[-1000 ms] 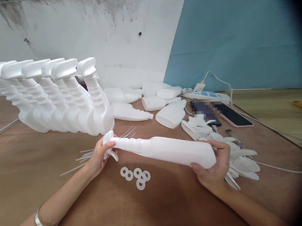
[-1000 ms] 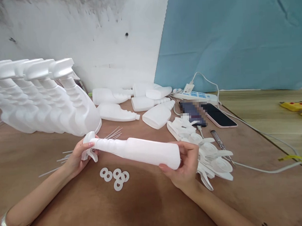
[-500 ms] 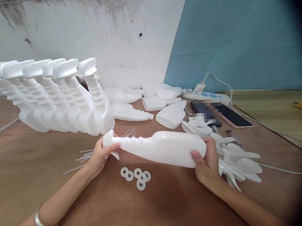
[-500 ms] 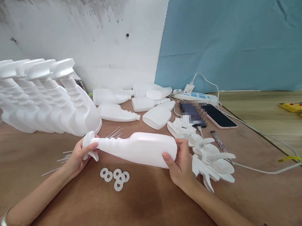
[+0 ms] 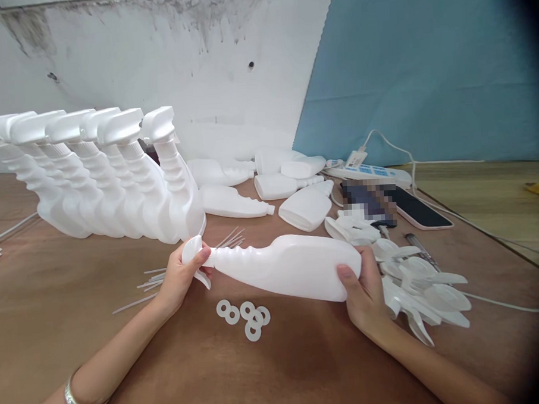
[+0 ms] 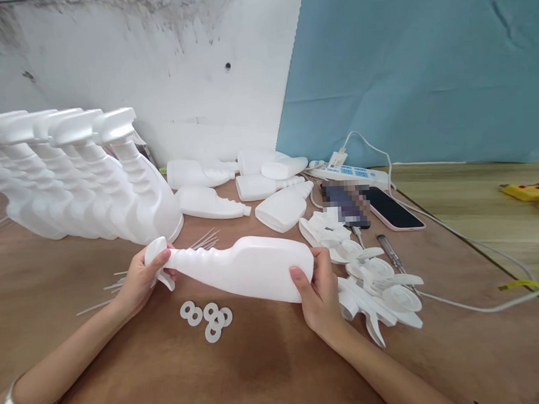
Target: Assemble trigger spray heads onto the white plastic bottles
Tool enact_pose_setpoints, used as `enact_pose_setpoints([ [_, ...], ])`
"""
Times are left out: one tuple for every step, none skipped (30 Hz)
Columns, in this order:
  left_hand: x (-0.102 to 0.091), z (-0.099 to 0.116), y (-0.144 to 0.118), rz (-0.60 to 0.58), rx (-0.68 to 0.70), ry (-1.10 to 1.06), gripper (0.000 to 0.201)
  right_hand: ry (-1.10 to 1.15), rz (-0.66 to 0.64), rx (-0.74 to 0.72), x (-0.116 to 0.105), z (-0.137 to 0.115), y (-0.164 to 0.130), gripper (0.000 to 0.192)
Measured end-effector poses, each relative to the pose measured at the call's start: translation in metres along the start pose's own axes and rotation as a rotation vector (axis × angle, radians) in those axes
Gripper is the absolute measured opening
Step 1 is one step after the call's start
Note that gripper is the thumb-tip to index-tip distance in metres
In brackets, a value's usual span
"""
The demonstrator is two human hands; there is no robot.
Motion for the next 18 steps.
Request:
enact_pose_setpoints([
  [0.000, 0.000, 0.000, -0.002, -0.003, 0.009, 0.032, 0.003, -0.001, -0.001, 0.000, 0.000, 0.000, 0.029],
  [0.000, 0.001, 0.000, -0.002, 0.001, 0.017, 0.032, 0.006, -0.002, -0.002, 0.000, 0.000, 0.000, 0.028],
  [0.000, 0.002, -0.001, -0.007, 0.010, 0.020, 0.030, 0.008, -0.003, 0.000, 0.000, 0.001, 0.001, 0.028],
  [0.000, 0.004, -0.001, -0.016, 0.023, 0.020, 0.028, 0.009, -0.004, 0.003, 0.000, 0.001, 0.001, 0.027],
  [0.000, 0.006, -0.001, -0.030, 0.035, 0.016, 0.027, 0.008, -0.006, 0.005, 0.000, 0.001, 0.001, 0.028],
  [0.001, 0.007, -0.002, -0.047, 0.044, 0.008, 0.026, 0.005, -0.004, 0.007, 0.000, 0.001, 0.001, 0.028],
  [0.002, 0.008, -0.002, -0.064, 0.050, -0.002, 0.026, 0.005, -0.003, 0.008, 0.000, 0.001, 0.001, 0.029],
  [0.003, 0.008, -0.002, -0.079, 0.051, -0.014, 0.026, 0.006, -0.001, 0.010, 0.000, 0.001, 0.001, 0.029],
  [0.003, 0.008, -0.002, -0.087, 0.048, -0.026, 0.026, 0.008, 0.001, 0.014, 0.000, 0.000, 0.001, 0.029],
  [0.003, 0.007, -0.002, -0.086, 0.044, -0.036, 0.027, 0.012, 0.002, 0.019, 0.000, 0.000, 0.001, 0.029],
  [0.003, 0.006, -0.002, -0.084, 0.039, -0.044, 0.027, 0.015, 0.002, 0.024, 0.001, 0.000, 0.001, 0.029],
  [0.003, 0.005, -0.001, -0.083, 0.033, -0.048, 0.028, 0.017, 0.001, 0.028, 0.001, 0.001, 0.001, 0.029],
  [0.003, 0.004, -0.001, -0.080, 0.021, -0.049, 0.029, 0.019, -0.001, 0.031, 0.001, 0.001, 0.001, 0.029],
  [0.003, 0.002, 0.000, -0.072, 0.005, -0.045, 0.031, 0.021, -0.003, 0.033, 0.002, 0.001, 0.000, 0.029],
  [0.002, 0.000, 0.000, -0.060, -0.014, -0.037, 0.033, 0.024, -0.006, 0.034, 0.002, 0.001, 0.001, 0.029],
  [0.001, -0.001, 0.000, -0.045, -0.034, -0.021, 0.034, 0.027, -0.007, 0.038, 0.002, 0.002, 0.001, 0.029],
  [0.001, -0.002, 0.000, -0.031, -0.054, -0.001, 0.035, 0.029, -0.008, 0.042, 0.002, 0.002, 0.001, 0.028],
  [0.000, -0.002, 0.000, -0.022, -0.070, 0.019, 0.034, 0.031, -0.009, 0.047, 0.002, 0.003, 0.001, 0.028],
])
Point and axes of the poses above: each hand's wrist, its own y-axis towards the middle knuckle, its own x-axis out of the palm, z = x × y, the point moved 6 cm from there along y, towards the middle knuckle, and after that the axes turned 5 degrees about y, right-handed, at the moved point
